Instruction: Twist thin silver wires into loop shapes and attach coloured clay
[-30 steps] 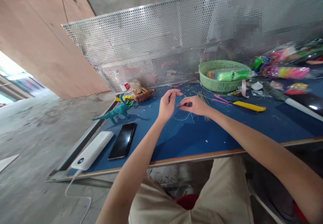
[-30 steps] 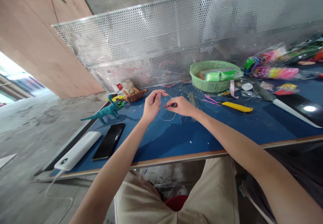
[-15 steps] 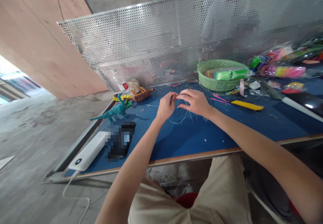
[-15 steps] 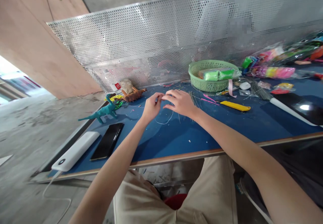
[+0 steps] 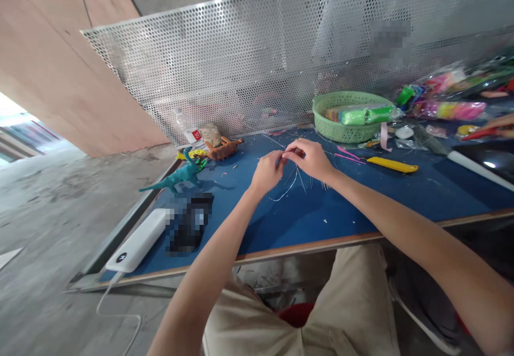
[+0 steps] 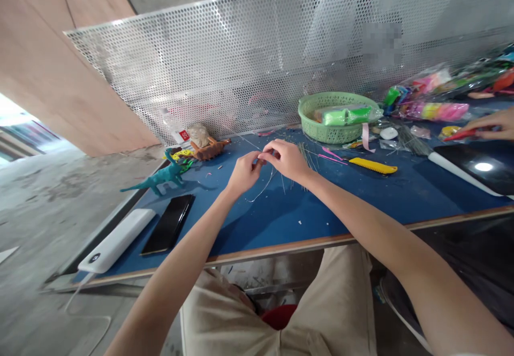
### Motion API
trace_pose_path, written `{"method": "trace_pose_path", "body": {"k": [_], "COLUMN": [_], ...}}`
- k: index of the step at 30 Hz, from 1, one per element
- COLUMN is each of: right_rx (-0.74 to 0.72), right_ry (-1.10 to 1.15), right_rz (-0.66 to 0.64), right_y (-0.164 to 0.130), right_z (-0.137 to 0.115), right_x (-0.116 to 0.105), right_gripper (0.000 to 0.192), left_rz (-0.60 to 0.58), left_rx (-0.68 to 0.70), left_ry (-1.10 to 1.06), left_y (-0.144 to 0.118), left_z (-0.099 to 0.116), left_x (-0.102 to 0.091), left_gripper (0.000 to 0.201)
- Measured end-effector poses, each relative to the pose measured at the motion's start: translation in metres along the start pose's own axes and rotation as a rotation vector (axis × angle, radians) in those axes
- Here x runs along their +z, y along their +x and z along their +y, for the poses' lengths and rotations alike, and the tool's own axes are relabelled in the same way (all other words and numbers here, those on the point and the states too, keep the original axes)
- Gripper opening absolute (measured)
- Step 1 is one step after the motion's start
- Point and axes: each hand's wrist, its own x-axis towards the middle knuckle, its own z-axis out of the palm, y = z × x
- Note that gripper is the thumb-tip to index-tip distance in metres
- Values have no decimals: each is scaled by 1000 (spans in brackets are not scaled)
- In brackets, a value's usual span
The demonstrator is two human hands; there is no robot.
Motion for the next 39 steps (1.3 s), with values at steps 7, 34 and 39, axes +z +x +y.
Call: {"method": "trace_pose_path", "body": {"k": [7,34,39], "right_rx": [158,391,254], "right_ry": [127,300,137], "right_rz": [-8,-288,-273], "right_y": [0,-3,-1], "right_z": [4,40,38], "right_x": [3,20,16], "right_gripper": [47,64,58], "left_rz": [-53,-126,-113], "left_rx": [-18,-70,-81], "left_ry": [97,228,94], "left_y": [-2,-5,-4], "left_z": [3,-10,-11], "left_x": [0,8,9], "left_gripper": [19,23,14]}}
